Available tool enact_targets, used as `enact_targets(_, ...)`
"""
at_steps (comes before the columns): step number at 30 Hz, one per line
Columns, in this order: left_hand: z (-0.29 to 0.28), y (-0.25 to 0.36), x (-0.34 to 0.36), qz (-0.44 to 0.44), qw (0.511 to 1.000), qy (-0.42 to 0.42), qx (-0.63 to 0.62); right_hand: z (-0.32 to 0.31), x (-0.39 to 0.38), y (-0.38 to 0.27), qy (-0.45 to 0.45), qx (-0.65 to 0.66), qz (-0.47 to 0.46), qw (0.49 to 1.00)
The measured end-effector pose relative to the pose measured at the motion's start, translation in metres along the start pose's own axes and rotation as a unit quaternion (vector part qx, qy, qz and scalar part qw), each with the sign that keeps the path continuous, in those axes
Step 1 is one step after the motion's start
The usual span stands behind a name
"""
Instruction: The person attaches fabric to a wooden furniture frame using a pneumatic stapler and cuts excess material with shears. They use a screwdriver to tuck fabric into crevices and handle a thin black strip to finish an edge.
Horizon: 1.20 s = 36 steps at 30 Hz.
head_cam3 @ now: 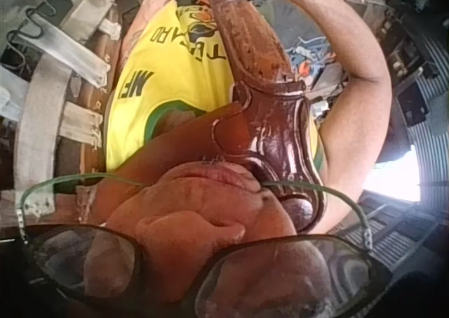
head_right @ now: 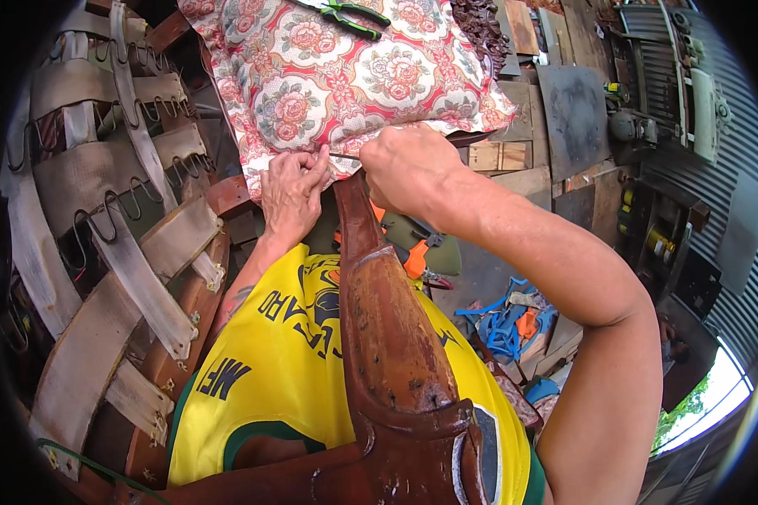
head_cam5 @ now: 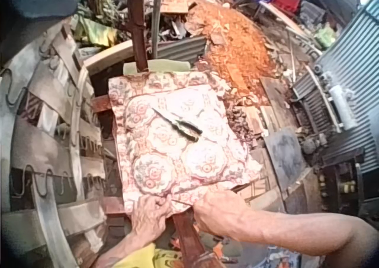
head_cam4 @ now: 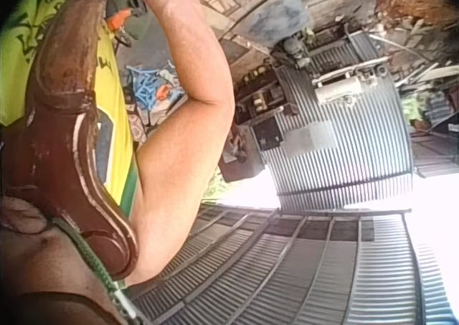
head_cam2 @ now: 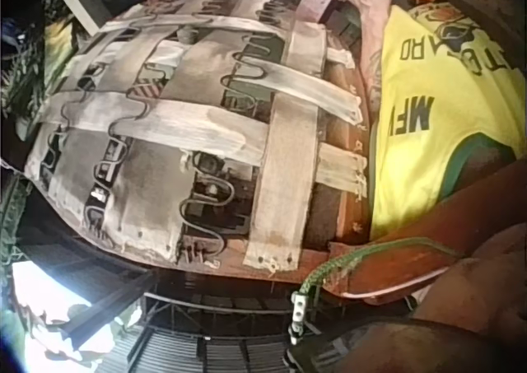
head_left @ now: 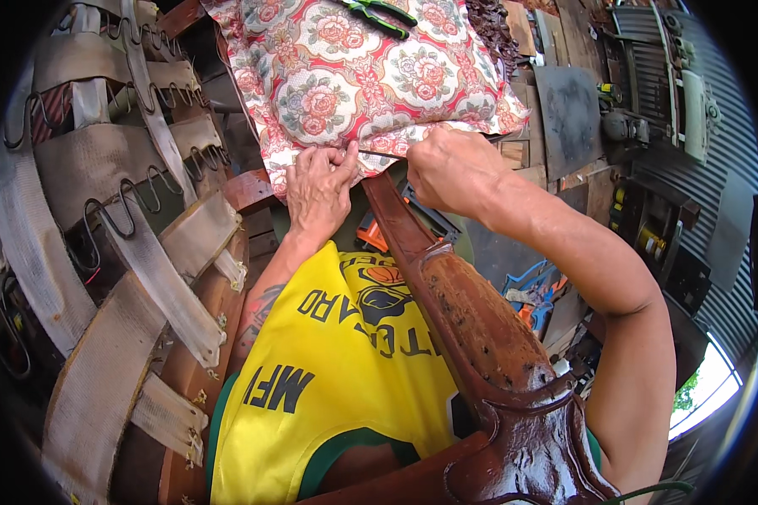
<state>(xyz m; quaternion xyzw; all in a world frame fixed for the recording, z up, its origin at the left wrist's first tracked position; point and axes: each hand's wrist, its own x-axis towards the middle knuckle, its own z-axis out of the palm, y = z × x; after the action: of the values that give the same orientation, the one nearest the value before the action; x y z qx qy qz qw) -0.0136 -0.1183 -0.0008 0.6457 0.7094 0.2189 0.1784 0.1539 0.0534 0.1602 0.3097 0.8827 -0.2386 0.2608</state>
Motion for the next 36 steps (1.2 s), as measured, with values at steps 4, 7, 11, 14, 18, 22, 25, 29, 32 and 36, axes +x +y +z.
enact_targets(4,0.0,0.001,-0.005,0.001,0.999,0.04,-0.017,0.0,0.005,0.018,-0.071,0.169,0.066,0.981)
enact_targets(7,0.001,-0.001,-0.008,-0.014,0.995,0.075,-0.062,-0.006,0.005,0.029,-0.159,0.269,0.133,0.941)
enact_targets(11,-0.001,-0.005,-0.009,0.009,0.994,0.081,-0.071,-0.012,0.002,0.033,-0.104,0.296,0.115,0.943)
enact_targets(14,-0.003,-0.006,-0.008,0.021,0.996,0.067,-0.058,-0.013,0.007,0.037,-0.114,0.264,0.075,0.955)
enact_targets(18,-0.003,-0.006,-0.008,0.027,0.997,0.061,-0.05,-0.007,0.014,0.042,-0.111,0.264,0.069,0.956)
enact_targets(22,-0.001,-0.007,-0.01,0.023,0.997,0.065,-0.046,-0.006,0.02,0.042,-0.119,0.273,0.076,0.952)
enact_targets(25,0.0,-0.007,-0.011,0.022,0.997,0.064,-0.038,-0.012,0.022,0.044,-0.143,0.287,0.111,0.941)
enact_targets(29,0.001,-0.007,-0.012,0.019,0.997,0.067,-0.041,-0.012,0.025,0.048,-0.157,0.266,0.092,0.947)
enact_targets(32,0.002,-0.007,-0.013,0.018,0.997,0.067,-0.044,-0.006,0.025,0.047,-0.129,0.238,0.05,0.961)
enact_targets(36,0.002,-0.007,-0.012,0.018,0.996,0.07,-0.048,-0.004,0.023,0.041,-0.12,0.241,0.057,0.961)
